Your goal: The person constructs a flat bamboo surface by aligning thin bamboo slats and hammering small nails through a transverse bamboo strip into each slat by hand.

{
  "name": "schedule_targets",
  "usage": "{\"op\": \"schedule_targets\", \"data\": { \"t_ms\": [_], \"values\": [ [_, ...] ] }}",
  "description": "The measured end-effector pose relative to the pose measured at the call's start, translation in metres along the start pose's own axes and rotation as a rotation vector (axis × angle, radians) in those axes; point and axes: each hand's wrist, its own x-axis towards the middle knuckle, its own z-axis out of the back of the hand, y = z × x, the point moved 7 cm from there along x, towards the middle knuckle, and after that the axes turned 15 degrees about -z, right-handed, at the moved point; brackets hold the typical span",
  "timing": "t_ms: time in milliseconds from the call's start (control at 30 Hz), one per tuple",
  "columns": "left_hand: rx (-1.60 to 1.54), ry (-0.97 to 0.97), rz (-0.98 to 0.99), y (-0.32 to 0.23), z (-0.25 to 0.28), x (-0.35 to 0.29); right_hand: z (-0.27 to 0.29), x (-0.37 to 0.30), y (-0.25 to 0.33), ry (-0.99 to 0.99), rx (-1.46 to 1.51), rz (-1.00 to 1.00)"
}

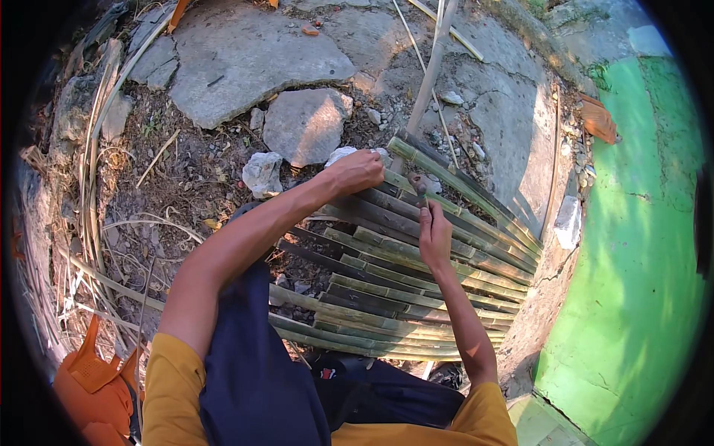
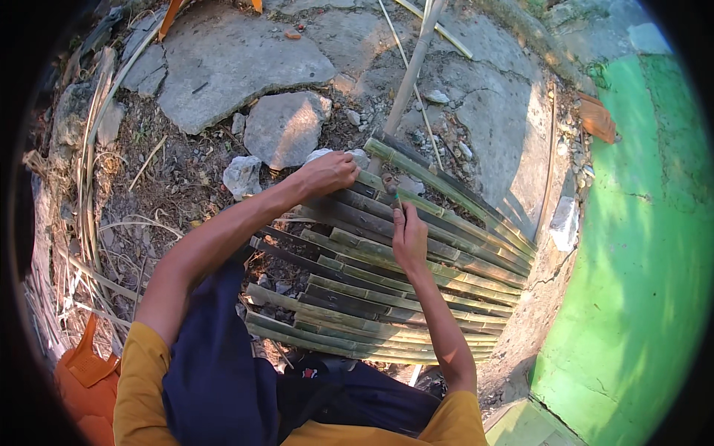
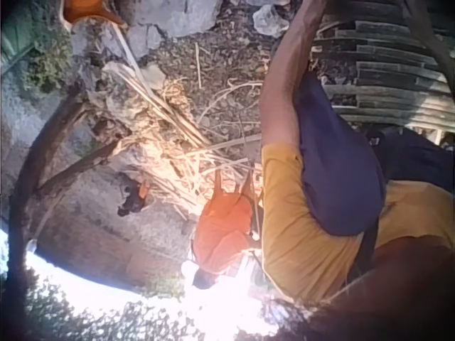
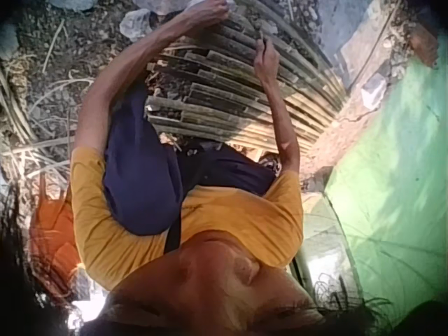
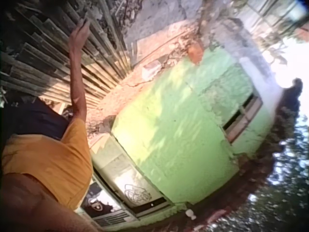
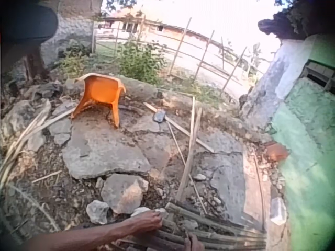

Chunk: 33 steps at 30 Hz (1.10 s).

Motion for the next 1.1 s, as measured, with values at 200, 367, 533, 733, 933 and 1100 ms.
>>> {"op": "schedule_targets", "data": {
  "t_ms": [200,367,533,733,933,1100],
  "values": [
    [-0.028,-0.008,0.02,0.001,-0.004,0.001,-0.002,-0.002,-0.011,-0.025,-0.123,0.135],
    [-0.095,-0.172,0.05,0.005,0.003,-0.008,-0.011,-0.01,0.01,0.076,-0.419,0.552],
    [-0.152,-0.261,0.07,0.01,0.007,-0.012,-0.006,-0.004,0.016,0.15,-0.531,0.588],
    [-0.369,-0.405,0.241,0.032,0.002,-0.001,-0.011,-0.004,-0.009,0.11,0.051,0.005],
    [-0.592,-0.223,0.365,0.051,-0.005,0.013,-0.016,-0.025,-0.003,0.518,0.88,-0.811],
    [-0.471,-0.286,0.359,0.042,-0.005,0.009,-0.035,-0.048,-0.026,0.695,0.59,-0.818]
  ]
}}
